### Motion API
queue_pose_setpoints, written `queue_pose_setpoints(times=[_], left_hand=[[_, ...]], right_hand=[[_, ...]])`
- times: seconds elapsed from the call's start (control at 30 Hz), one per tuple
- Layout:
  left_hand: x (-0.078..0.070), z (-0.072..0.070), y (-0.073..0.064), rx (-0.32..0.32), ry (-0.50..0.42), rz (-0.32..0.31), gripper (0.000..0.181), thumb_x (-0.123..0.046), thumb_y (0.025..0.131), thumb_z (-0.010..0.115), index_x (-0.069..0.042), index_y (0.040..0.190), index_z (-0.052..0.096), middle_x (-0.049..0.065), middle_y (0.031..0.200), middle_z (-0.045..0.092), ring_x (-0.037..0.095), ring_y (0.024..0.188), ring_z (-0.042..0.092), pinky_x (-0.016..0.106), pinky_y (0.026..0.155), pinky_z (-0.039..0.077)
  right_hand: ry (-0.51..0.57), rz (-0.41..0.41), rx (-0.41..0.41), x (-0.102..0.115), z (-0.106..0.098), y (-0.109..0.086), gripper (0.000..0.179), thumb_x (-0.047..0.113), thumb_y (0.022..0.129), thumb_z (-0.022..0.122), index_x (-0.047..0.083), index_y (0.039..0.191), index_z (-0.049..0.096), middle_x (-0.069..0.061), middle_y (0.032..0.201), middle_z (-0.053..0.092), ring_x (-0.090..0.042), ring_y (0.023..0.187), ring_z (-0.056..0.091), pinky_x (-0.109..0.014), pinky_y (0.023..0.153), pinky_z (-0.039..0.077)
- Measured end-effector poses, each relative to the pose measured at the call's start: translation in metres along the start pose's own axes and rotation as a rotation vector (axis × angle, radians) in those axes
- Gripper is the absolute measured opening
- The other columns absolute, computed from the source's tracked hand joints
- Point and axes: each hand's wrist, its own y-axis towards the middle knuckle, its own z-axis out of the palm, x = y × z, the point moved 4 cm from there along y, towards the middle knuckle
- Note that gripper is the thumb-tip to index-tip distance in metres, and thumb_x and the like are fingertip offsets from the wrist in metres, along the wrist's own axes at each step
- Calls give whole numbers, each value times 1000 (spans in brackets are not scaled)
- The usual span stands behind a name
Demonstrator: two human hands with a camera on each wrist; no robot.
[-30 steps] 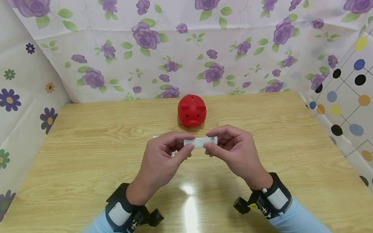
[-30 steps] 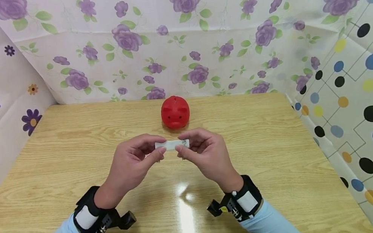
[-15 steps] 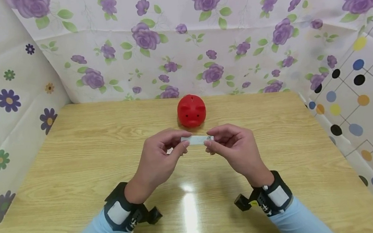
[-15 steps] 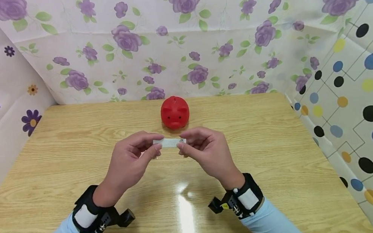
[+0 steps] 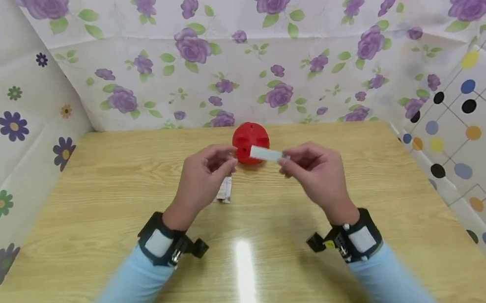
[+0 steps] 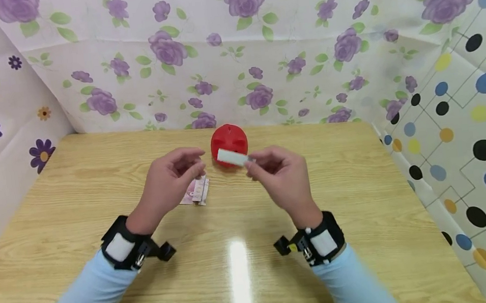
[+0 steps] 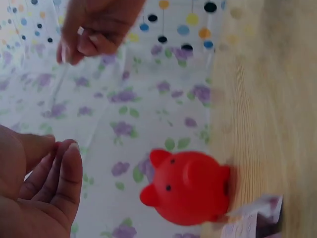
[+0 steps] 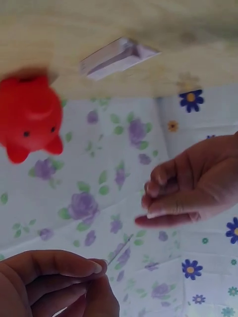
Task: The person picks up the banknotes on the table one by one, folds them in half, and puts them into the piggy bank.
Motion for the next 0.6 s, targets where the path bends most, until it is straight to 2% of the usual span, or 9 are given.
queue_pose_setpoints(times=[0.07, 0.13, 0.27, 0.33, 0.47, 0.6], left_hand=[[9, 2, 16, 13, 73, -8, 29, -16, 95, 75, -10, 123, 71, 7, 99, 73, 21, 84, 68, 32, 75, 58], [19, 6, 33, 48, 143, -41, 35, -21, 94, 76, -9, 126, 70, 9, 110, 71, 24, 94, 66, 35, 83, 58], [45, 17, 63, 138, 248, -194, 54, -33, 93, 77, -14, 140, 61, 9, 139, 60, 29, 123, 58, 45, 101, 54], [57, 23, 76, 171, 293, -245, 65, -38, 90, 79, -18, 147, 54, 6, 151, 52, 28, 136, 49, 47, 108, 50], [77, 34, 94, 210, 302, -255, 85, -41, 84, 84, -20, 155, 43, 5, 161, 41, 29, 148, 37, 51, 114, 46], [92, 46, 103, 245, 256, -249, 97, -40, 78, 89, -21, 158, 36, 5, 161, 38, 30, 143, 40, 49, 108, 51]], right_hand=[[-43, -6, -14, 1, -3, 16, 17, 11, 90, 79, 2, 104, 77, -2, 84, 76, -16, 70, 73, -30, 64, 62], [-72, 4, -6, 0, -3, 33, 17, 13, 90, 80, 2, 103, 77, -4, 85, 76, -18, 70, 74, -30, 64, 62], [-127, 41, 32, -5, 1, 60, 17, 14, 90, 80, 2, 101, 77, -12, 88, 77, -27, 71, 75, -30, 66, 62], [-180, 55, 47, -9, 3, 71, 15, 13, 91, 79, 2, 100, 77, -15, 89, 77, -29, 72, 75, -29, 65, 62], [-343, 102, 85, -15, 6, 93, 12, 14, 92, 74, 4, 99, 76, -13, 88, 76, -25, 71, 74, -27, 64, 61], [-492, 157, 139, -23, 12, 112, 11, 15, 93, 71, 6, 99, 75, -11, 87, 74, -22, 71, 73, -27, 64, 61]])
